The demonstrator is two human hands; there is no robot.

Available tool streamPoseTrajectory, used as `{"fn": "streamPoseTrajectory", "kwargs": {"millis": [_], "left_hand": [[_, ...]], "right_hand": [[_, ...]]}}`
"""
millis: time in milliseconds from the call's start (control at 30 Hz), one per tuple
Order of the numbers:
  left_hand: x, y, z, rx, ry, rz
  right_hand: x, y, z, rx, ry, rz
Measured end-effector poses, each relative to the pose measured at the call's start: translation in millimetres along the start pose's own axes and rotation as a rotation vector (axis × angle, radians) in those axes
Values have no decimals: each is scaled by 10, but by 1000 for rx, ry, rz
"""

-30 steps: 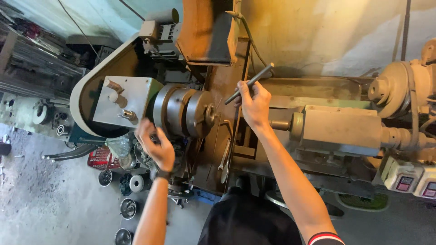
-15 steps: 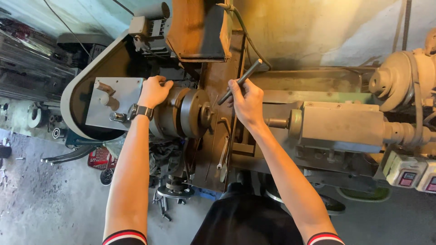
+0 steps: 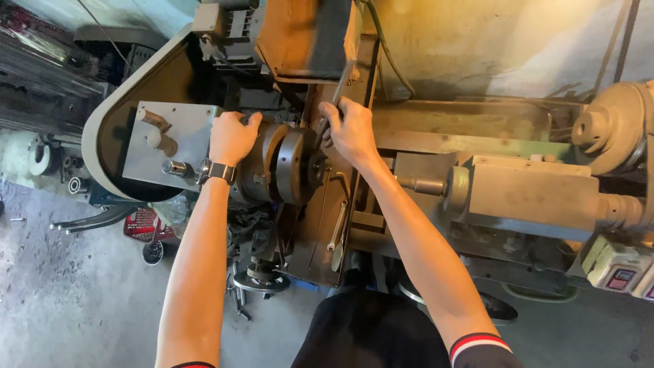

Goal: The person fits a cylindrical metal workpiece into the lathe chuck and tightens it, then operates the lathe, holding a tool against the rotating part and turning the handwheel to machine it. They repeatedly reposition the workpiece and adjust the machine between passes.

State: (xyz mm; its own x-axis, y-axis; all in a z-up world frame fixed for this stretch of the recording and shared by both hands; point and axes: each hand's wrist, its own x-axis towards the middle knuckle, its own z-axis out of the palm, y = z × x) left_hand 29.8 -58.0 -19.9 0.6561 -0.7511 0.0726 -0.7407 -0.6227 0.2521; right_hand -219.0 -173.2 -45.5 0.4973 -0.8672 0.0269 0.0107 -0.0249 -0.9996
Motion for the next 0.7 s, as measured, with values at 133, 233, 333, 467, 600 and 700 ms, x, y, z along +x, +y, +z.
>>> {"fn": "streamPoseTrajectory", "kwargs": {"millis": [133, 233, 333, 467, 600, 700], "left_hand": [[-70, 98, -86, -7, -1, -9], [-135, 50, -68, -66, -43, -7], [-313, -32, -51, 0, 224, 281], [-1020, 153, -102, -259, 401, 143], [-1817, -174, 605, -461, 720, -1], [-2383, -406, 885, -525, 468, -179]], "right_hand": [[-45, -28, -21, 182, 23, 68], [-77, -1, -68, 237, -8, 32], [-110, -60, -179, 302, 101, 32], [-175, -103, -306, 328, 202, -5], [-195, -83, -347, 345, 239, -4], [-199, -63, -342, 380, 232, -38]]}}
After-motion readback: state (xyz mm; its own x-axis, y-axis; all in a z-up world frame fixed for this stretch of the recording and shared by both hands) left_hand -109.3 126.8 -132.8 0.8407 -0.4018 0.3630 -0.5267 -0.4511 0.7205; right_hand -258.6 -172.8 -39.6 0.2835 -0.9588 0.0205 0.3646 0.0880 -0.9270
